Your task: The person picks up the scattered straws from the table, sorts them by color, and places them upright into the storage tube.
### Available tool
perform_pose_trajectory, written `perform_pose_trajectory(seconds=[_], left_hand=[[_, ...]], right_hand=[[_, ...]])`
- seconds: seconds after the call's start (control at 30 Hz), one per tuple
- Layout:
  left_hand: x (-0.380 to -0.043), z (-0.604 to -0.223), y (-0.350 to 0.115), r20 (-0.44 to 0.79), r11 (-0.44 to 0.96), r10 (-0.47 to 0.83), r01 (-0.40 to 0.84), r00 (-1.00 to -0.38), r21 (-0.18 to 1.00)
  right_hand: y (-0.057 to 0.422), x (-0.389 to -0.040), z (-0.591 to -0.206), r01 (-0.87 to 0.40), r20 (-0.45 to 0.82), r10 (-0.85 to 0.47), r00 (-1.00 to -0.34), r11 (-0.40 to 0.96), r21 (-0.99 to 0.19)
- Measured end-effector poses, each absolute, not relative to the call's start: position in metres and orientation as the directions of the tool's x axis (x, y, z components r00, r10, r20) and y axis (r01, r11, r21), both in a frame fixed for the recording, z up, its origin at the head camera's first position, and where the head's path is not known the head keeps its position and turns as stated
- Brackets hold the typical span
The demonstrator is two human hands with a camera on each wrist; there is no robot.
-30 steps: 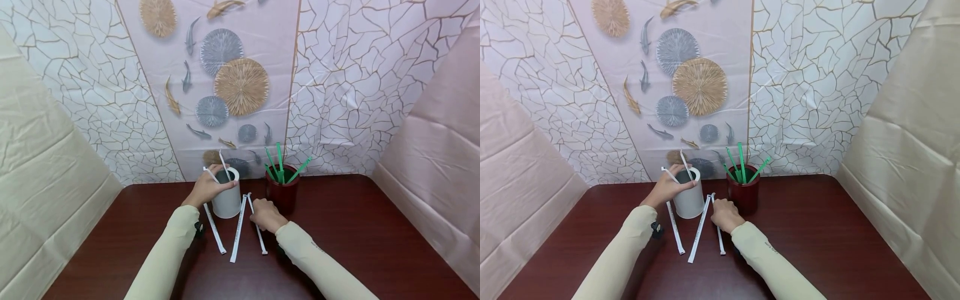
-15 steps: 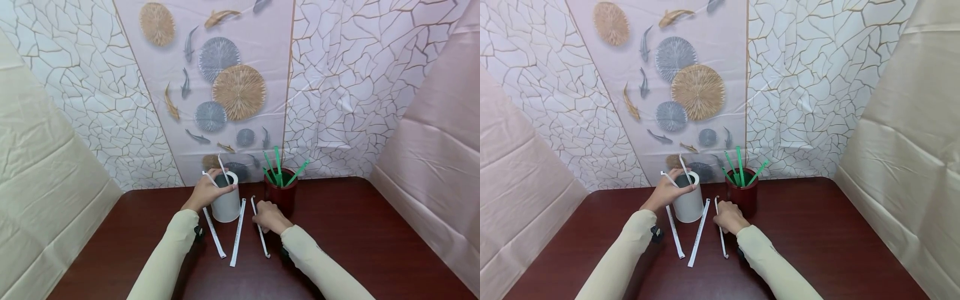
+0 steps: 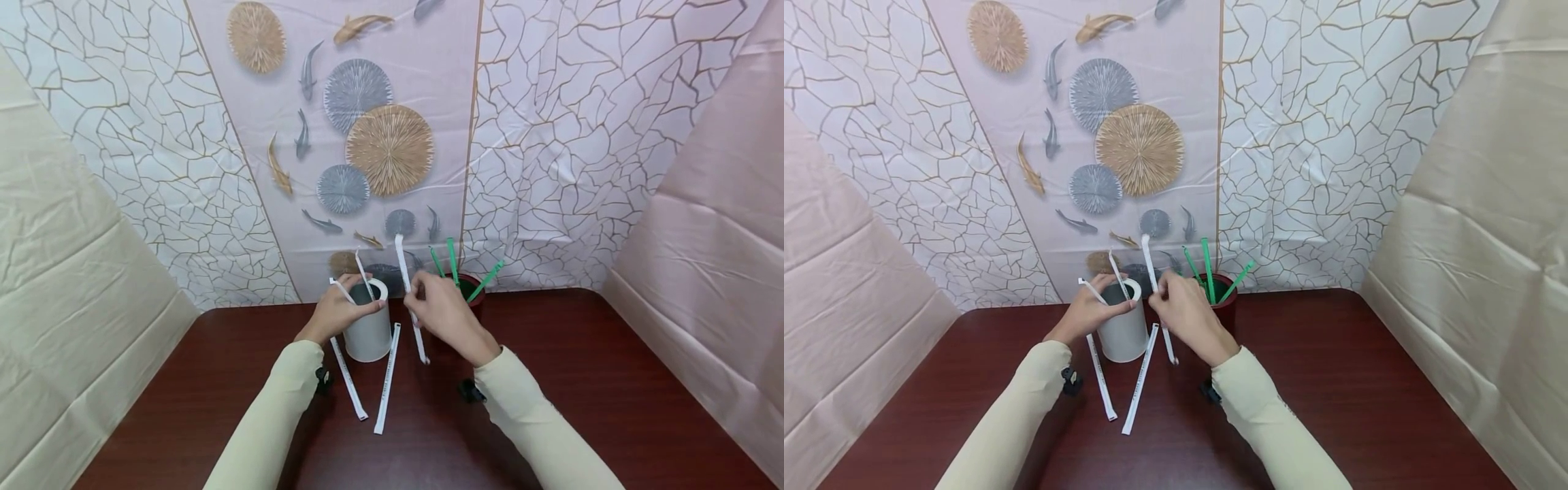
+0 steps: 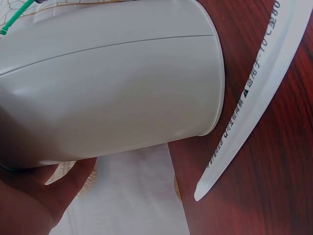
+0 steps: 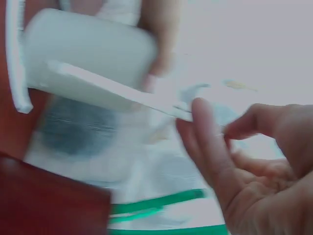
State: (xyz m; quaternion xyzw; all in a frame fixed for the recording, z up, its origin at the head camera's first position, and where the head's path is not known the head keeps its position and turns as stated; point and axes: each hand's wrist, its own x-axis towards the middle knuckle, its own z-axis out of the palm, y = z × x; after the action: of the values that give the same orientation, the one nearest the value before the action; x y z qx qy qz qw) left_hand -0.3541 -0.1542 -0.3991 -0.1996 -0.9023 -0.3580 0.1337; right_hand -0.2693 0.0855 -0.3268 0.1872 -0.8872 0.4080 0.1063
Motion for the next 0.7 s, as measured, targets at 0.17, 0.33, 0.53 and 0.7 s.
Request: perform_pose_trajectory(seconds=[0.17, 0.33, 0.53, 0.7], left_hand=[[-0.353, -0.399, -0.153, 0.391, 0.661, 0.263, 0.460, -0.882, 0.593], [-0.353, -0.400, -0.154, 0.373, 0.665, 0.258, 0.444, -0.891, 0.601], [-0.353, -0.399, -0.154, 0.372, 0.671, 0.255, 0.440, -0.893, 0.596], [-0.354, -0.398, -0.154, 0.374, 0.671, 0.255, 0.441, -0.892, 0.596]], right_hand=[[0.077, -0.274, -0.287, -0.595, 0.580, -0.188, -0.793, 0.442, -0.671], [0.061, -0.290, -0.271, -0.676, 0.692, -0.117, -0.713, 0.377, -0.633], [0.041, -0.307, -0.282, -0.681, 0.687, -0.124, -0.716, 0.337, -0.650], [0.030, -0.321, -0.308, -0.652, 0.641, -0.158, -0.751, 0.326, -0.684]])
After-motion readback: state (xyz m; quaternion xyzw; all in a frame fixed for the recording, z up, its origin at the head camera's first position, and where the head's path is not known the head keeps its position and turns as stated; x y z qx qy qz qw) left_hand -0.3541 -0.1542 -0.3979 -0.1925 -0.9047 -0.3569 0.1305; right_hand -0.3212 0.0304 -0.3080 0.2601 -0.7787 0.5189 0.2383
